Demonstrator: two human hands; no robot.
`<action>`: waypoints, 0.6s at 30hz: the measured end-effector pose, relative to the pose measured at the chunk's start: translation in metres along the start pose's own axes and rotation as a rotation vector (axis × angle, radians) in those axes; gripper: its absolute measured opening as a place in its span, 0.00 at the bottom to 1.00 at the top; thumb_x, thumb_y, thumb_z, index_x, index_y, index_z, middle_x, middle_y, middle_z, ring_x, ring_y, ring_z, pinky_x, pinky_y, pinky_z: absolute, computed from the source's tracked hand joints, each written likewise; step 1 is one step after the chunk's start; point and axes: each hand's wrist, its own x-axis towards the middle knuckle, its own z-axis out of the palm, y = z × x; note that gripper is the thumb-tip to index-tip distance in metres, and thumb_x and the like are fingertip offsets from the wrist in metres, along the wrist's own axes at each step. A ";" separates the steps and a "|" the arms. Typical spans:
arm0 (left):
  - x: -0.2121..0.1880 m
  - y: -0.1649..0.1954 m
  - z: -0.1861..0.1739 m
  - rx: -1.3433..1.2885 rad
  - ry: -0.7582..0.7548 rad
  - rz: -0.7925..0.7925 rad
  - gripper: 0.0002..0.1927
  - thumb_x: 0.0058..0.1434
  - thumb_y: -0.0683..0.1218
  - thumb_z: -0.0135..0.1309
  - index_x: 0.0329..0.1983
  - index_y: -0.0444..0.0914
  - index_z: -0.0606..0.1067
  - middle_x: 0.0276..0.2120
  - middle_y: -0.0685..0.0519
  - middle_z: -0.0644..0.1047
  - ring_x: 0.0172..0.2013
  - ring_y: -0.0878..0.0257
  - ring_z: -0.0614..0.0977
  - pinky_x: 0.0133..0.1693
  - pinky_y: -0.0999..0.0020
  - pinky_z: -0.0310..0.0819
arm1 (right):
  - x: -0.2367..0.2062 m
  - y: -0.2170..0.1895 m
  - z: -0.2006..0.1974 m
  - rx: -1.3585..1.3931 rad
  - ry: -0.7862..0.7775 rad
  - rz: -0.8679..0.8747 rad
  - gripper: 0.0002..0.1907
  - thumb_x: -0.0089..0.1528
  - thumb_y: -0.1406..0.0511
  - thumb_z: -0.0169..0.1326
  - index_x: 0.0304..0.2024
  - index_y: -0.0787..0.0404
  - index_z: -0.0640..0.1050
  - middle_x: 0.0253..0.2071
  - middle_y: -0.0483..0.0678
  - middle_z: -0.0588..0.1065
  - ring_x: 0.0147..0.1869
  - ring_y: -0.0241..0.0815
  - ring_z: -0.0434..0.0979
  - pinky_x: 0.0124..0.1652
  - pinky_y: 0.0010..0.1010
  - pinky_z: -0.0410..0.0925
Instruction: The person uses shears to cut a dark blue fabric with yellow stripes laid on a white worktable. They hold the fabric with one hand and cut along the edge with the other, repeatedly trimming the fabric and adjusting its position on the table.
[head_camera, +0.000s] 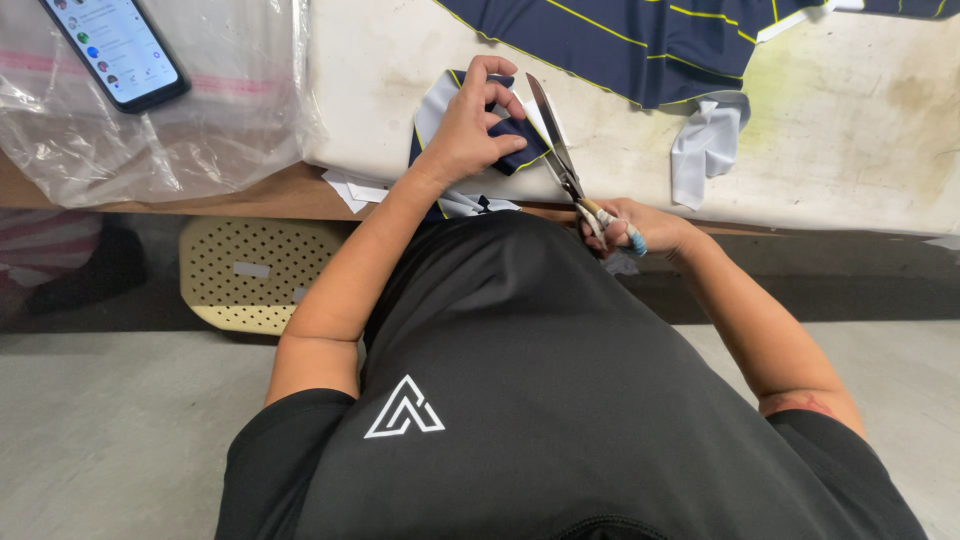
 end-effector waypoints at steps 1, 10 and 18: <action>-0.001 0.000 -0.001 -0.044 -0.009 -0.009 0.38 0.53 0.34 0.65 0.63 0.40 0.59 0.42 0.53 0.77 0.48 0.63 0.79 0.46 0.64 0.81 | 0.000 0.001 0.000 -0.001 0.008 0.005 0.54 0.32 0.25 0.62 0.39 0.60 0.72 0.31 0.42 0.72 0.35 0.33 0.75 0.36 0.25 0.71; -0.016 0.014 0.018 0.842 0.174 0.336 0.17 0.54 0.36 0.61 0.45 0.40 0.73 0.48 0.50 0.72 0.54 0.51 0.72 0.52 0.57 0.58 | -0.010 0.011 0.007 0.041 0.096 0.065 0.45 0.41 0.33 0.67 0.39 0.61 0.73 0.33 0.42 0.72 0.34 0.34 0.75 0.37 0.26 0.72; 0.038 0.009 -0.013 0.791 -0.024 0.351 0.15 0.56 0.34 0.54 0.38 0.47 0.80 0.59 0.57 0.72 0.72 0.51 0.59 0.63 0.35 0.40 | -0.017 -0.007 0.025 0.048 0.052 0.024 0.46 0.41 0.32 0.67 0.40 0.62 0.72 0.34 0.42 0.71 0.36 0.33 0.73 0.38 0.25 0.70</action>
